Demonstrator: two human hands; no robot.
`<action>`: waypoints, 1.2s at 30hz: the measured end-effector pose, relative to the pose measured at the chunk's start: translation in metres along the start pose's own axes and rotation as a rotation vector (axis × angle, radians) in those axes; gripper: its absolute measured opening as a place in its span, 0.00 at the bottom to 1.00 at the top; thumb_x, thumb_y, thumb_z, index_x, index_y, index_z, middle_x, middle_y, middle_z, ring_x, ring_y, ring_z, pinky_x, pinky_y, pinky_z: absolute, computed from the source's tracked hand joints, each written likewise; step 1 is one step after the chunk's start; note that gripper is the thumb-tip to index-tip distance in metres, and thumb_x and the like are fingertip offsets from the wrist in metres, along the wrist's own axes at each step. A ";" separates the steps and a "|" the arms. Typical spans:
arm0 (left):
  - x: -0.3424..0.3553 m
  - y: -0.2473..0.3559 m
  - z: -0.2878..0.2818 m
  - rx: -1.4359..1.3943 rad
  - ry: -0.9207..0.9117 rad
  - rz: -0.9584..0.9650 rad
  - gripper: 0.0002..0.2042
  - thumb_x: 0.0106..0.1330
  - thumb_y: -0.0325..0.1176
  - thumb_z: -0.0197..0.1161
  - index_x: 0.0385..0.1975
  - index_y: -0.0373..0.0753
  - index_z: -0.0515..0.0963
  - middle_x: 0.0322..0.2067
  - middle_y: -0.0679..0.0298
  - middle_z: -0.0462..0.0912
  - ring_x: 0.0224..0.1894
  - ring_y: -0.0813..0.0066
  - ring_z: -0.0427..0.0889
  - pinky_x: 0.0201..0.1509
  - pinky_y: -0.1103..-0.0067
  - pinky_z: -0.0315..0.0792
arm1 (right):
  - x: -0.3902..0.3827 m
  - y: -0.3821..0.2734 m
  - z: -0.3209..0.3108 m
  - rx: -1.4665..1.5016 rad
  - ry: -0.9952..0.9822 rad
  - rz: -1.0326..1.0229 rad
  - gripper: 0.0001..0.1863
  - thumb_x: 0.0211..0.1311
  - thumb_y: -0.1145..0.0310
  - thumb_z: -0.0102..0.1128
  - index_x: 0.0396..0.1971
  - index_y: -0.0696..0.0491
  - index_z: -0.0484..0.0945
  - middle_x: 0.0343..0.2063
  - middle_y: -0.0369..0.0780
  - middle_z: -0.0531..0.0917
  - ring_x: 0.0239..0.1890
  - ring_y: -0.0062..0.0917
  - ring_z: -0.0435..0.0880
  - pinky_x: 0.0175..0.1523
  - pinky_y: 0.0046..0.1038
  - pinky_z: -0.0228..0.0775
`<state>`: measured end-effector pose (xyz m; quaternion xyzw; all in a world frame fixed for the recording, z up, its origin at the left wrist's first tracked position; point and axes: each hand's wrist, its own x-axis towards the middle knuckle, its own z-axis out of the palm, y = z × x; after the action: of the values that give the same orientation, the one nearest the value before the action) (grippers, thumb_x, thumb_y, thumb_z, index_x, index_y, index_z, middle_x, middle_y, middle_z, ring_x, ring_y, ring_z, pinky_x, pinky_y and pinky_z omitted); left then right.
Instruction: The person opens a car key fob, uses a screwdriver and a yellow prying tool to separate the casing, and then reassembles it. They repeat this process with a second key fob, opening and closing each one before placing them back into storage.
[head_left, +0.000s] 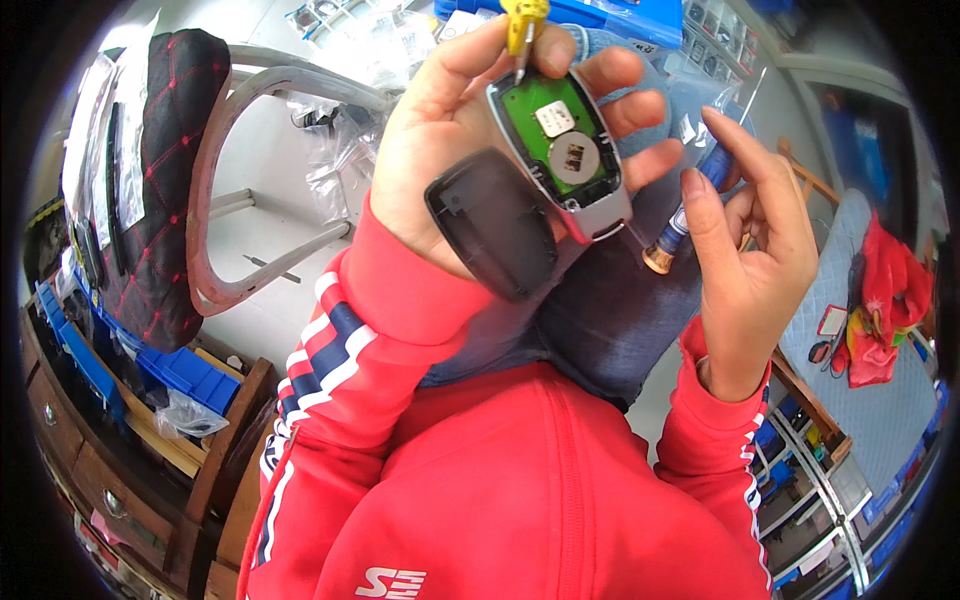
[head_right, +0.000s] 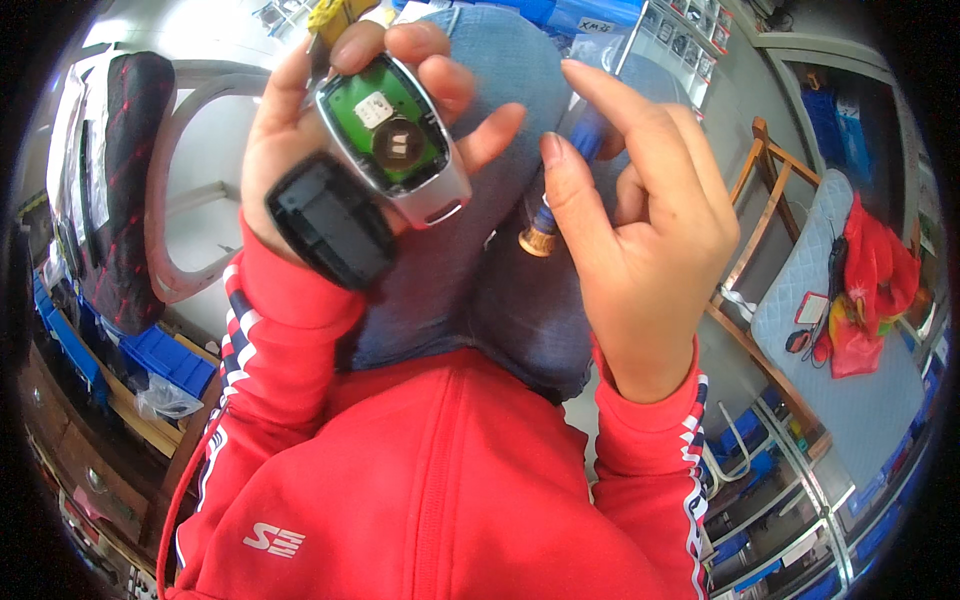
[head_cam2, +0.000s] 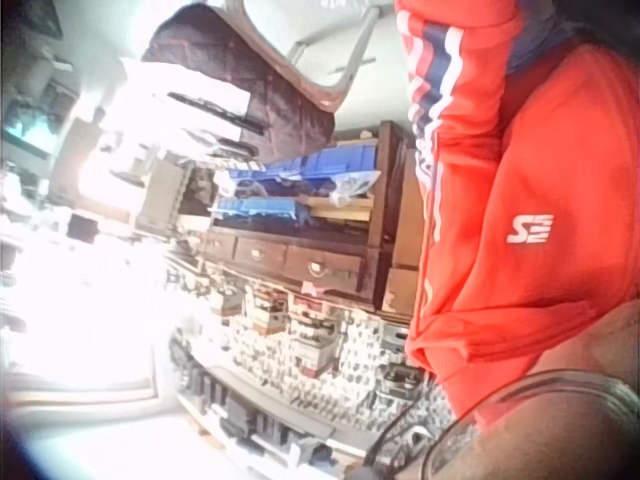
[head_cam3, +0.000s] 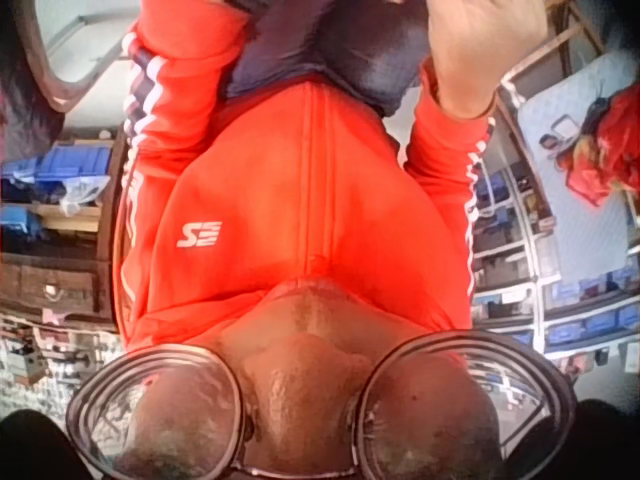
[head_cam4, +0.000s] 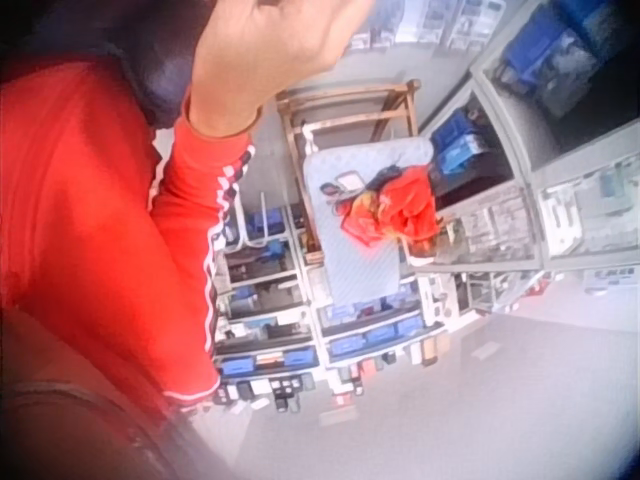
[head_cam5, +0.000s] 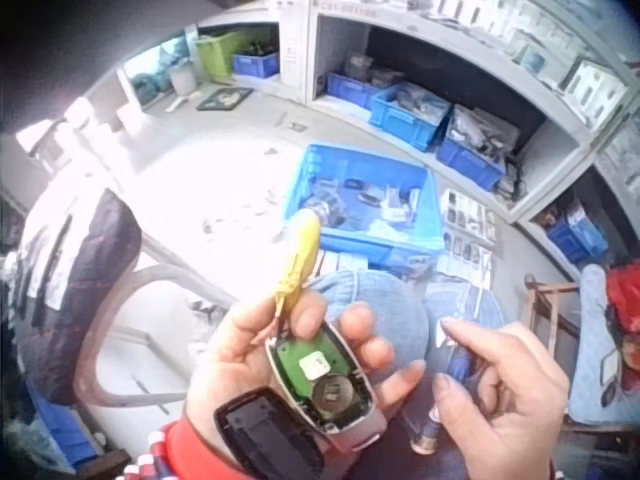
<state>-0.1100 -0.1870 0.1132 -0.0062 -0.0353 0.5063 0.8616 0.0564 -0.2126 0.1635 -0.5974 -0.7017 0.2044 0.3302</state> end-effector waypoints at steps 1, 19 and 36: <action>0.001 0.000 -0.001 0.006 0.006 -0.001 0.10 0.61 0.41 0.49 0.26 0.41 0.66 0.37 0.64 0.68 0.45 0.66 0.70 0.61 0.55 0.50 | -0.001 0.001 -0.002 -0.003 0.006 0.004 0.17 0.48 0.80 0.58 0.42 0.57 0.75 0.26 0.29 0.69 0.19 0.07 0.56 0.24 0.10 0.46; -0.005 0.012 -0.003 0.060 0.018 0.031 0.10 0.61 0.40 0.47 0.27 0.40 0.67 0.41 0.61 0.68 0.47 0.61 0.71 0.63 0.57 0.49 | 0.008 -0.003 0.012 -0.094 -0.004 -0.180 0.17 0.46 0.77 0.59 0.40 0.55 0.77 0.20 0.31 0.64 0.18 0.12 0.56 0.23 0.16 0.47; 0.001 0.000 -0.003 0.029 0.044 0.030 0.07 0.59 0.37 0.46 0.25 0.41 0.62 0.36 0.61 0.66 0.45 0.63 0.69 0.63 0.56 0.47 | -0.003 0.030 0.001 0.002 0.154 0.092 0.20 0.42 0.76 0.63 0.40 0.54 0.70 0.12 0.31 0.67 0.13 0.12 0.59 0.19 0.17 0.53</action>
<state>-0.1091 -0.1862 0.1103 -0.0055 -0.0090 0.5193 0.8545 0.0775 -0.2093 0.1416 -0.6425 -0.6461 0.1735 0.3738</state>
